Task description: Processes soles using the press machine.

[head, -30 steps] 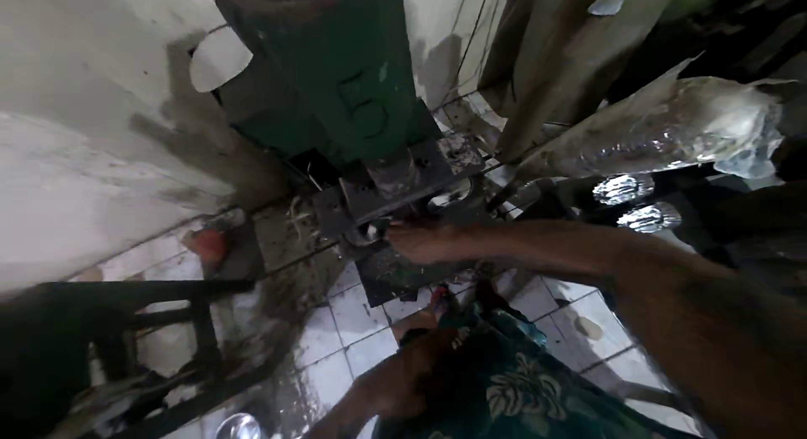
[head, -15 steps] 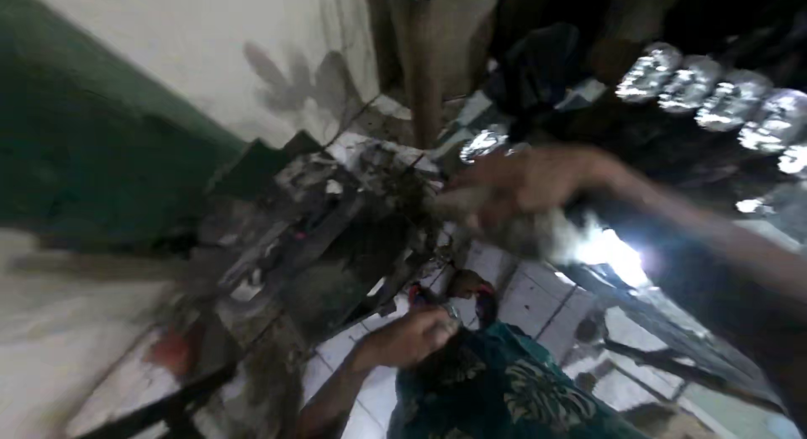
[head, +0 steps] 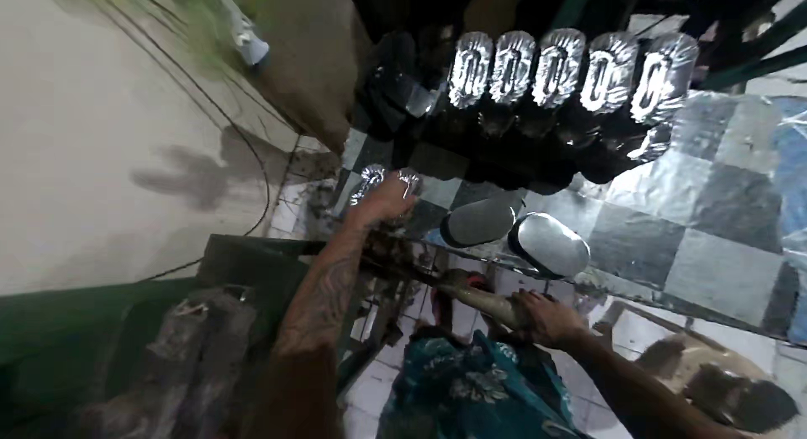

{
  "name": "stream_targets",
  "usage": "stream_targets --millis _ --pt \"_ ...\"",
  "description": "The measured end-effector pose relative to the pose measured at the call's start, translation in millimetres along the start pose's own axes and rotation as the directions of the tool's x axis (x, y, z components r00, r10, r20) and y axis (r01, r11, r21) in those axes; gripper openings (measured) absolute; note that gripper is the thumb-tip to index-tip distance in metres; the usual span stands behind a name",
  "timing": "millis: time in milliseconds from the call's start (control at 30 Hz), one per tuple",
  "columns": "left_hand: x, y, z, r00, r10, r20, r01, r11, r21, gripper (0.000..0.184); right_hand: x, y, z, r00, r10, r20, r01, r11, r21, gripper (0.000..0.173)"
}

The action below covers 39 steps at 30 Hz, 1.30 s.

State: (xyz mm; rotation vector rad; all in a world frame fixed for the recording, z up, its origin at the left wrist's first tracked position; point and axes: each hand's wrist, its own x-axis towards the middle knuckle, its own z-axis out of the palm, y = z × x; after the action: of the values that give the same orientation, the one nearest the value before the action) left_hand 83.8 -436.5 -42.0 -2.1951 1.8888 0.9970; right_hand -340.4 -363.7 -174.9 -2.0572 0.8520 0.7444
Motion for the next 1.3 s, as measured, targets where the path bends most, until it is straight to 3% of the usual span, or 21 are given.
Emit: stream_targets --millis 67,200,367,433,533,600,633,700,733,800,867,900,967,1067,1133,1200,1300 --pt "10 -5 12 1.000 -0.018 0.025 0.018 1.000 0.007 0.054 5 14 11 1.000 0.017 -0.002 -0.017 0.999 0.027 0.091" --pt "9 -1 35 0.999 -0.018 -0.043 0.018 1.000 0.002 0.040 6 18 17 0.998 0.051 0.024 -0.052 0.997 0.057 0.092" --pt "-11 9 35 0.993 -0.115 -0.006 0.110 0.939 0.325 0.057 1 0 10 0.999 0.038 -0.013 -0.038 0.999 -0.004 0.095" --pt "-12 -7 32 0.993 -0.107 -0.057 0.120 0.941 0.318 0.053 -3 -13 5 0.996 0.084 -0.036 -0.083 0.996 0.021 0.094" --pt "-5 -53 23 0.996 -0.050 -0.078 0.064 0.982 0.176 0.045 -16 -43 -3 0.969 0.165 -0.183 -0.107 0.951 0.290 0.064" --pt "1 -76 15 0.995 -0.020 -0.096 0.031 0.993 0.118 0.045 -37 -71 -21 0.873 0.165 -0.458 0.060 0.897 0.439 0.047" --pt "3 -82 10 0.994 -0.016 -0.105 0.027 0.994 0.106 0.045 -42 -78 -30 0.758 0.158 -0.632 0.138 0.909 0.393 0.042" --pt "7 -88 1 0.996 -0.012 -0.086 0.024 0.991 0.132 0.047 -39 -71 -53 0.528 0.071 -0.846 0.124 0.979 0.160 0.036" --pt "6 -87 -3 0.998 -0.009 -0.070 0.021 0.985 0.169 0.051 -31 -58 -66 0.492 0.016 -0.870 0.079 0.995 0.064 0.039" --pt "-4 -65 -11 0.997 -0.026 -0.072 0.043 0.970 0.239 0.066 -12 -29 -87 0.577 -0.056 -0.815 0.019 0.998 -0.055 0.055" --pt "-23 -16 -14 0.993 -0.032 -0.110 0.053 0.980 0.193 0.069 7 -4 -89 0.655 -0.108 -0.748 0.039 0.993 -0.109 0.048" --pt "-30 14 -7 0.994 -0.011 -0.106 0.025 0.991 0.132 0.066 12 4 -87 0.632 -0.151 -0.760 0.099 0.988 -0.114 0.037" --pt "-32 74 26 0.997 0.068 -0.048 -0.067 0.998 0.017 0.059 12 12 -86 0.602 -0.200 -0.773 0.223 0.972 -0.078 0.037" --pt "2 130 93 0.973 0.218 0.075 -0.219 0.976 0.004 0.047 1 12 -96 0.663 -0.157 -0.732 0.350 0.929 0.119 0.041" --pt "27 138 101 0.935 0.271 0.227 -0.274 0.961 -0.019 0.039 -8 7 -104 0.729 -0.112 -0.676 0.312 0.932 0.182 0.039" --pt "52 123 95 0.859 0.373 0.351 -0.359 0.927 -0.107 0.035 -3 17 -102 0.696 -0.170 -0.698 0.377 0.913 0.153 0.041" --pt "70 113 76 0.713 0.477 0.514 -0.381 0.879 -0.286 0.033 -6 7 -103 0.724 -0.139 -0.676 0.333 0.929 0.165 0.039"
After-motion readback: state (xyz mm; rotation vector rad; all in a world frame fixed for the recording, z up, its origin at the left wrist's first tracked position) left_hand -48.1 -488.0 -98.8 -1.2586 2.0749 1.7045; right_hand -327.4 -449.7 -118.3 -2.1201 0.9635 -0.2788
